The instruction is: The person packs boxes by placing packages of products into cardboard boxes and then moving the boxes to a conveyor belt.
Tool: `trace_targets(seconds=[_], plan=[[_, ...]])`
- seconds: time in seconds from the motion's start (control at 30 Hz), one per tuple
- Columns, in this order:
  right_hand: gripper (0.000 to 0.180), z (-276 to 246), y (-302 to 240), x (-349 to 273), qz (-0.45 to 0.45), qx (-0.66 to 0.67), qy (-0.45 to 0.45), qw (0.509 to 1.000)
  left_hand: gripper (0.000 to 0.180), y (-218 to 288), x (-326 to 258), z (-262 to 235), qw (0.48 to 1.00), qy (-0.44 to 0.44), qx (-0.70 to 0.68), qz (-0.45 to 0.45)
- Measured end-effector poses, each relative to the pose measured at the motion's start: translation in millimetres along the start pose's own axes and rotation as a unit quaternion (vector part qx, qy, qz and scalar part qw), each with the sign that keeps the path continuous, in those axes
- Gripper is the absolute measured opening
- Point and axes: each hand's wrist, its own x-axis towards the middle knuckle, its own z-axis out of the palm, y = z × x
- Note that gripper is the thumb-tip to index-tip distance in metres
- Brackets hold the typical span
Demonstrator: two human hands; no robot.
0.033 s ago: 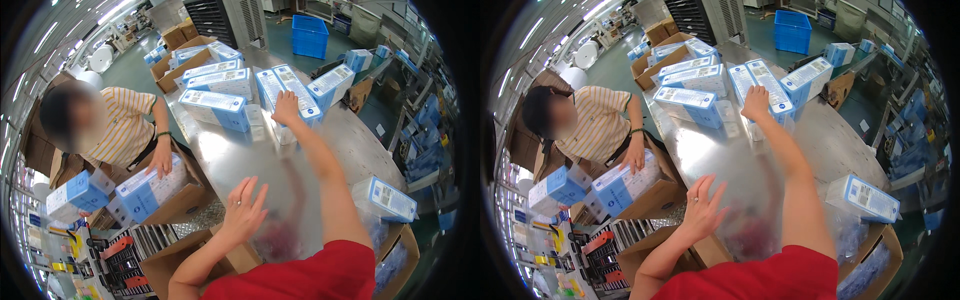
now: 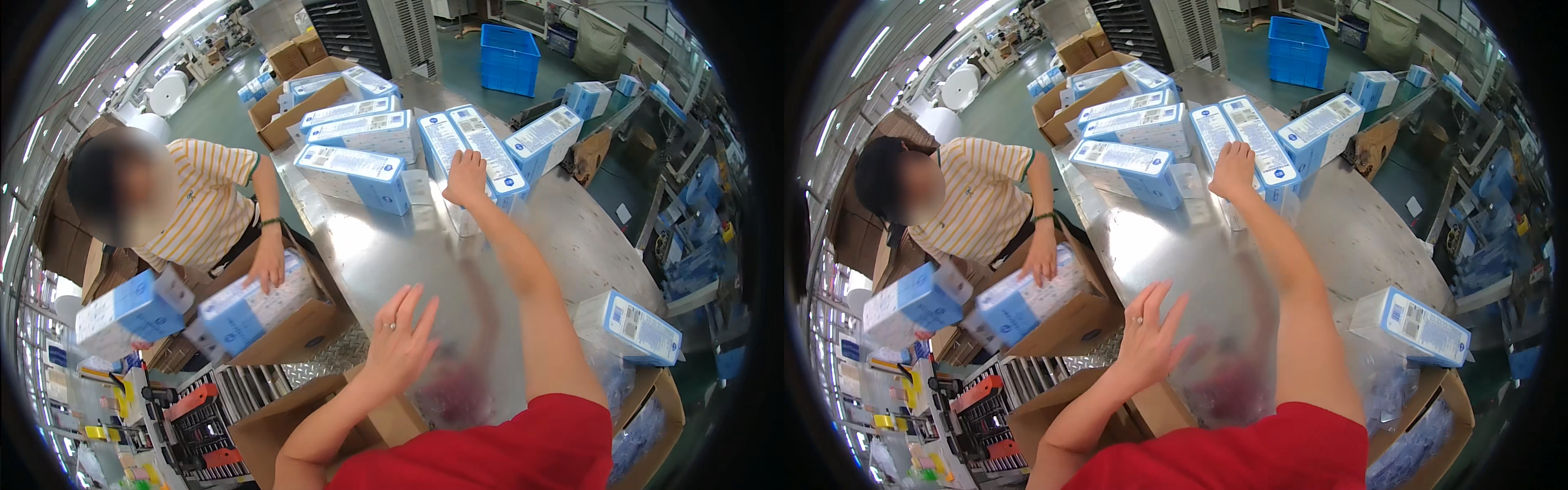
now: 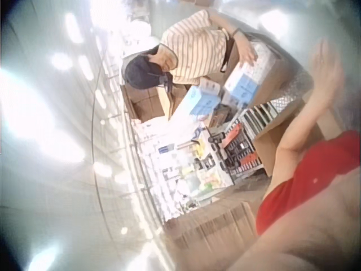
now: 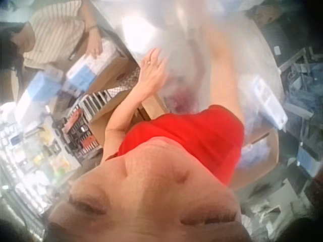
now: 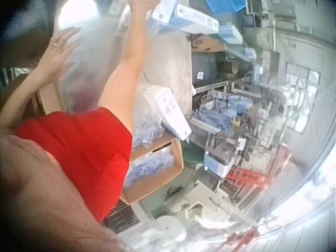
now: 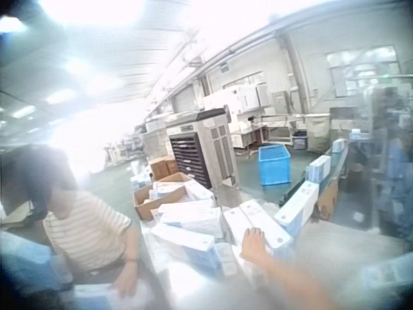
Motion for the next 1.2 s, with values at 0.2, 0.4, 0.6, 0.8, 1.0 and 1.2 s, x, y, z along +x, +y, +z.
trace_targets(seconds=[0.2, 0.4, 0.6, 0.8, 1.0, 1.2], plan=[[0.102, -8, 20, -57, -0.078, 0.091, -0.140, 0.983, 0.080, -20, 29, 17, 0.999, -0.031, -0.025, -0.004], [0.094, -83, 79, -169, -0.342, 0.171, -0.315, 0.869, 0.096, -19, 59, 61, 0.985, -0.110, 0.036, 0.126], [0.073, -66, 65, -43, 0.000, 0.102, -0.111, 0.989, 0.078, 22, 55, 95, 0.952, -0.275, -0.038, 0.130], [0.058, -6, 73, 39, 0.078, 0.108, -0.076, 0.988, 0.072, 7, 28, 77, 0.960, -0.271, -0.023, 0.067], [0.077, -5, 163, 18, 0.005, -0.052, -0.129, 0.990, 0.076, -8, 1, 62, 0.965, -0.259, -0.007, 0.026], [0.092, -22, 119, -1, -0.150, -0.055, -0.101, 0.982, 0.072, -8, 1, 73, 0.973, -0.225, -0.029, 0.037]])
